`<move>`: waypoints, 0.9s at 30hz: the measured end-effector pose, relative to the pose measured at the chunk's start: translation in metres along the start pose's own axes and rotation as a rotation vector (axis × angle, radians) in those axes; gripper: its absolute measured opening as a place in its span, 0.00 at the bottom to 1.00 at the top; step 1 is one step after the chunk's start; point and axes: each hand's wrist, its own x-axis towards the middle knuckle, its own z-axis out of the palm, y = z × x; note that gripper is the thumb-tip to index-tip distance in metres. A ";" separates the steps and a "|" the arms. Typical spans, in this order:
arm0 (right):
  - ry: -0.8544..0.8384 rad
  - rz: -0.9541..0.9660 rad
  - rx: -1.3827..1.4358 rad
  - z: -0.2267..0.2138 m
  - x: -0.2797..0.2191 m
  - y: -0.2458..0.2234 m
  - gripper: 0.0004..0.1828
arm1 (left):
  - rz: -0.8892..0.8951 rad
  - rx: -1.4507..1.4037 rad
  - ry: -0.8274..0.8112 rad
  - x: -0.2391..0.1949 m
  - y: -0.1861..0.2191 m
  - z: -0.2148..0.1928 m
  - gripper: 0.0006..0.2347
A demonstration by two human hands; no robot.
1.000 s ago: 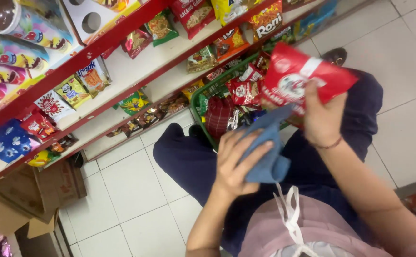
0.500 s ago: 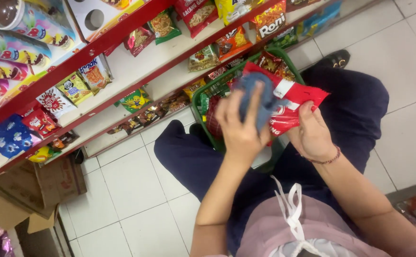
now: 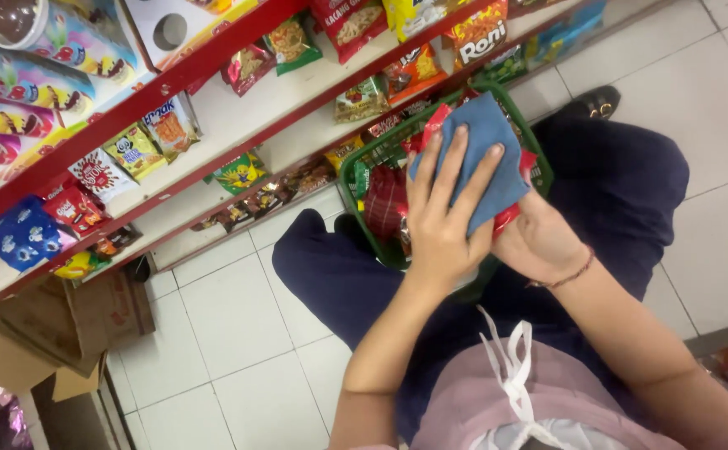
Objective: The person sits on a low stool in a store aisle and repeatedly wipes the surfaces of various snack packages with a blue cloth. They pick up each package from a green basket, wipe it, and place it back into the basket or onto the shelf.
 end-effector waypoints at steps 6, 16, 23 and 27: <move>-0.060 0.041 0.320 -0.057 -0.006 0.002 0.28 | 0.242 -0.062 -0.141 -0.012 -0.009 -0.013 0.22; 0.070 -0.149 0.165 0.007 0.005 -0.051 0.34 | 0.166 -0.239 -0.002 -0.076 -0.050 -0.006 0.14; 0.070 -0.124 0.278 -0.028 0.025 -0.012 0.35 | -1.031 -1.472 0.535 -0.100 -0.035 0.045 0.25; 0.112 -0.167 0.040 -0.043 0.027 0.001 0.33 | -0.709 -1.098 0.289 -0.066 -0.006 0.026 0.28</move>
